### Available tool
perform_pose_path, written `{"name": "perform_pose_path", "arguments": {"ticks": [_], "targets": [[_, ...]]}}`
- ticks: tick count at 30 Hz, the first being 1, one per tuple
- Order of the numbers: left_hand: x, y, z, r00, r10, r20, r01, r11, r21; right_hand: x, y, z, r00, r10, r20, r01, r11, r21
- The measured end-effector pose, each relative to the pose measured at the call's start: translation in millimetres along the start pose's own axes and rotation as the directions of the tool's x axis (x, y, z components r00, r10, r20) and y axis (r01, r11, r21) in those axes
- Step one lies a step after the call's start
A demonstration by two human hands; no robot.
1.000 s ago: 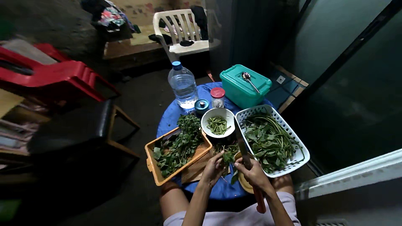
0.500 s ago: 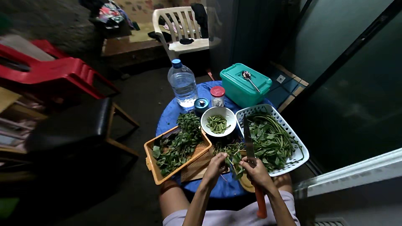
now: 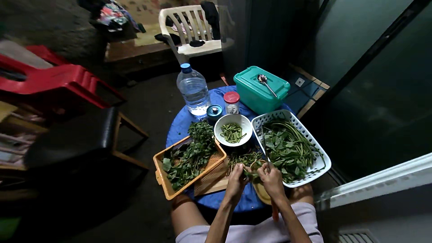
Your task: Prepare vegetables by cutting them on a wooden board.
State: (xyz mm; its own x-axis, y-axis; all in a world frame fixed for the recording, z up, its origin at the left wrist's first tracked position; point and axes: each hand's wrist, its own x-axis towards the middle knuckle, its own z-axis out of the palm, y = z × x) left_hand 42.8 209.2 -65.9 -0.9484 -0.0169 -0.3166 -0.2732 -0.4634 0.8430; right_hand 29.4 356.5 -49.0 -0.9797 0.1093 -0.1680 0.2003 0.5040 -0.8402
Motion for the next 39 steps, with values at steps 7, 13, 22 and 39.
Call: {"name": "perform_pose_path", "arguments": {"ticks": [7, 13, 22, 39], "targets": [[-6.3, 23.9, -29.4, 0.996, 0.070, -0.053, -0.080, 0.974, -0.211, 23.3, 34.9, -52.2, 0.977, 0.202, -0.071, -0.175, 0.945, 0.275], [-11.2, 27.3, -32.9, 0.999, 0.041, 0.021, -0.029, 0.919, -0.394, 15.1, 45.3, -70.3, 0.977, 0.178, 0.122, -0.211, 0.683, 0.699], [-6.3, 23.7, -19.8, 0.972, 0.092, 0.217, -0.055, 0.984, -0.169, 0.1, 29.2, -64.3, 0.958, 0.116, 0.261, -0.279, 0.573, 0.770], [-1.5, 21.8, 2.5, 0.975, 0.122, 0.186, -0.208, 0.796, 0.569, -10.4, 20.7, -40.3, 0.949, 0.085, 0.303, -0.253, 0.779, 0.574]]}}
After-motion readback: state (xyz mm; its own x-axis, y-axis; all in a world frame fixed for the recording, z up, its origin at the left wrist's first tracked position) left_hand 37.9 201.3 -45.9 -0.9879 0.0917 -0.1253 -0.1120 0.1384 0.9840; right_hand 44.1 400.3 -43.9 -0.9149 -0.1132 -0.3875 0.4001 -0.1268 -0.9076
